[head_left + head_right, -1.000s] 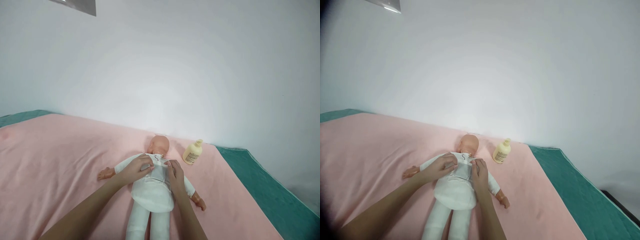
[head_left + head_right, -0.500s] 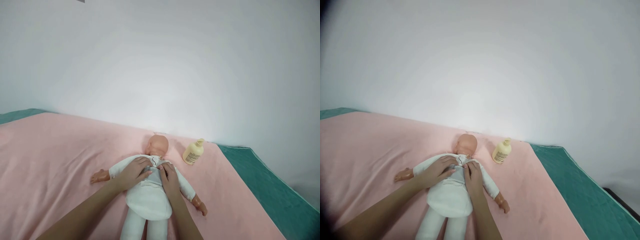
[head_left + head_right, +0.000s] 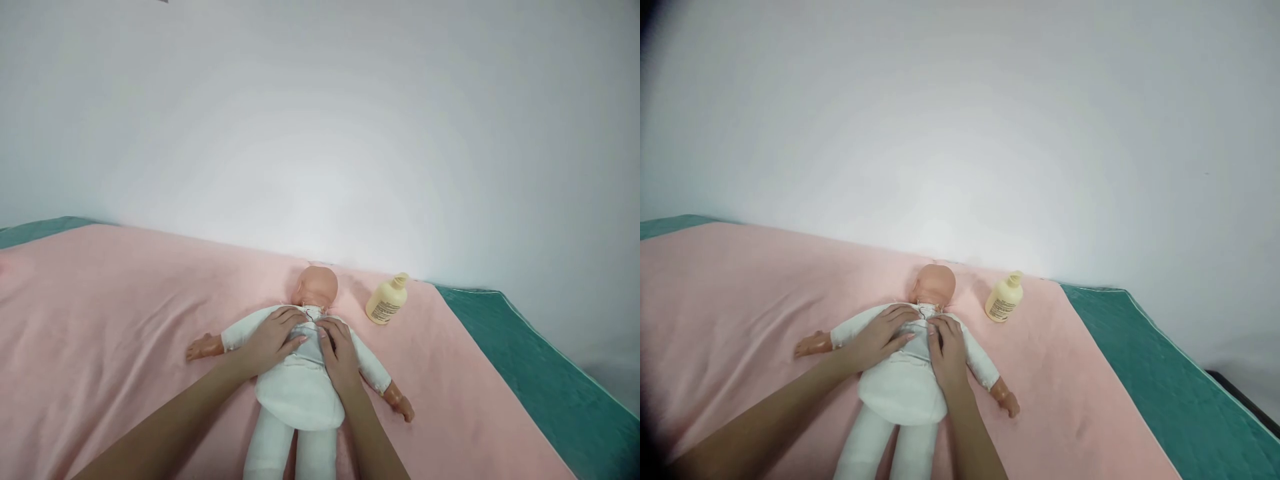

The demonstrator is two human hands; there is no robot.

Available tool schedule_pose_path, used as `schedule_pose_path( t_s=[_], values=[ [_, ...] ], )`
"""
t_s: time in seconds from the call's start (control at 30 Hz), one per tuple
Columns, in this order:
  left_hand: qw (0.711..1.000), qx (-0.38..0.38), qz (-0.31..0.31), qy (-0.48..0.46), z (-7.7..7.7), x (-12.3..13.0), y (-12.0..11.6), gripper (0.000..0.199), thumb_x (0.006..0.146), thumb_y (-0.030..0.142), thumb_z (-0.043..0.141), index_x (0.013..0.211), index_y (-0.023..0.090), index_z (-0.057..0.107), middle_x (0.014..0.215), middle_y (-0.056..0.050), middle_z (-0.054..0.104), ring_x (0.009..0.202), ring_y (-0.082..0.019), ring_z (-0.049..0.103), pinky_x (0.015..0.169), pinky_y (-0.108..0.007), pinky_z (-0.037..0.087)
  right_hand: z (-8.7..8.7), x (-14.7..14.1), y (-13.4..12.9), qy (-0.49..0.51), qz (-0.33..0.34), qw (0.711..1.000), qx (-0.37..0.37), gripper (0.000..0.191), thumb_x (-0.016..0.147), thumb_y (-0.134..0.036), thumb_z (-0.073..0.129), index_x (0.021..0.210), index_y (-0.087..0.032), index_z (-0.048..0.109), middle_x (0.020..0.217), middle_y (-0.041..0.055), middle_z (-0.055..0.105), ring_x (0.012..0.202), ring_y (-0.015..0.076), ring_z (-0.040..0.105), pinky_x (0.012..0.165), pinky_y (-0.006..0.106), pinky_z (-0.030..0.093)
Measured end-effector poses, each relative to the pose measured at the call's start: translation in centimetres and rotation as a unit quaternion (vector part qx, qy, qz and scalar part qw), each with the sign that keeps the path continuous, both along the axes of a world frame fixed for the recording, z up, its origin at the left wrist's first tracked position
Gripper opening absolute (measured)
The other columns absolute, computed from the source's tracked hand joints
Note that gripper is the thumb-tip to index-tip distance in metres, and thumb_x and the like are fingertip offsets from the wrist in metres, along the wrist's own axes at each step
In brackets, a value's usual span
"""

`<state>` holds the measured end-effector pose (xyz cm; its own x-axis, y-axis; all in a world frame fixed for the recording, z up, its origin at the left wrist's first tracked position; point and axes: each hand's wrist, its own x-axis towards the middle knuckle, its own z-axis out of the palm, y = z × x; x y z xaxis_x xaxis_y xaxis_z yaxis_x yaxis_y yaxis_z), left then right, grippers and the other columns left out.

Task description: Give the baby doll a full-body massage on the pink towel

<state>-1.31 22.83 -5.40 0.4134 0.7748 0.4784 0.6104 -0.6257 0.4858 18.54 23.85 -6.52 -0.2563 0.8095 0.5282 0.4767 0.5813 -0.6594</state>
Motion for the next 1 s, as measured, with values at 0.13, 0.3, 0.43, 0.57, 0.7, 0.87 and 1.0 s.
schedule_pose_path(
  t_s=[0.13, 0.3, 0.43, 0.57, 0.7, 0.87, 1.0],
  values=[
    [1.000, -0.007, -0.004, 0.007, 0.01, -0.06, 0.03, 0.033, 0.095, 0.037, 0.047, 0.122, 0.019, 0.054, 0.122, -0.007, 0.061, 0.120, -0.022, 0.049, 0.107, -0.041, 0.038, 0.01, -0.08, 0.18, -0.014, 0.002, 1.000, -0.015, 0.023, 0.097, -0.029, 0.044, 0.101, -0.023, 0.066, 0.107, 0.0047, 0.066, 0.104, 0.0203, 0.056, 0.094, 0.036, 0.041],
    [1.000, -0.011, -0.005, 0.008, 0.01, -0.10, 0.05, 0.033, 0.095, 0.037, 0.047, 0.122, 0.019, 0.054, 0.123, -0.007, 0.061, 0.120, -0.022, 0.049, 0.107, -0.042, 0.037, -0.17, 0.01, 0.20, -0.021, 0.000, 1.000, -0.011, 0.023, 0.097, -0.029, 0.043, 0.103, -0.023, 0.065, 0.108, 0.0048, 0.066, 0.106, 0.0203, 0.056, 0.095, 0.037, 0.041],
    [1.000, -0.002, -0.001, 0.001, -0.07, -0.08, 0.02, 0.035, 0.094, 0.037, 0.047, 0.124, 0.019, 0.052, 0.127, -0.009, 0.058, 0.121, -0.023, 0.048, 0.107, -0.043, 0.038, -0.44, 0.11, 0.13, -0.022, -0.010, 1.000, 0.001, 0.025, 0.097, -0.030, 0.044, 0.110, -0.022, 0.063, 0.116, 0.0062, 0.064, 0.112, 0.0210, 0.054, 0.099, 0.038, 0.039],
    [1.000, -0.004, 0.007, 0.002, -0.22, -0.08, 0.03, 0.039, 0.095, 0.039, 0.047, 0.127, 0.018, 0.049, 0.131, -0.010, 0.056, 0.123, -0.024, 0.047, 0.107, -0.044, 0.037, -0.65, 0.13, 0.29, -0.035, -0.014, 0.999, 0.006, 0.028, 0.097, -0.030, 0.043, 0.117, -0.022, 0.060, 0.123, 0.0067, 0.061, 0.118, 0.0218, 0.051, 0.103, 0.041, 0.037],
    [1.000, -0.005, 0.009, 0.011, -0.39, -0.13, 0.14, 0.040, 0.095, 0.040, 0.045, 0.128, 0.018, 0.049, 0.131, -0.010, 0.056, 0.124, -0.024, 0.047, 0.108, -0.045, 0.037, -0.72, 0.09, 0.53, -0.056, -0.009, 0.998, 0.002, 0.030, 0.097, -0.031, 0.041, 0.118, -0.023, 0.061, 0.123, 0.0059, 0.063, 0.119, 0.0228, 0.051, 0.103, 0.043, 0.037],
    [1.000, -0.012, 0.009, 0.021, -0.45, -0.15, 0.20, 0.041, 0.095, 0.040, 0.046, 0.130, 0.018, 0.050, 0.131, -0.010, 0.056, 0.125, -0.024, 0.047, 0.109, -0.045, 0.036, -0.69, 0.00, 0.60, -0.055, -0.010, 0.998, -0.008, 0.029, 0.096, -0.032, 0.043, 0.114, -0.024, 0.064, 0.122, 0.0055, 0.064, 0.117, 0.0233, 0.053, 0.103, 0.044, 0.038],
    [1.000, -0.015, 0.008, 0.016, -0.31, -0.24, 0.12, 0.042, 0.095, 0.040, 0.047, 0.130, 0.018, 0.049, 0.131, -0.010, 0.056, 0.125, -0.024, 0.047, 0.108, -0.044, 0.037, -0.41, 0.04, 0.15, -0.021, -0.013, 1.000, -0.009, 0.027, 0.096, -0.031, 0.044, 0.112, -0.024, 0.064, 0.121, 0.0066, 0.063, 0.117, 0.0232, 0.053, 0.102, 0.043, 0.039]
  ],
)
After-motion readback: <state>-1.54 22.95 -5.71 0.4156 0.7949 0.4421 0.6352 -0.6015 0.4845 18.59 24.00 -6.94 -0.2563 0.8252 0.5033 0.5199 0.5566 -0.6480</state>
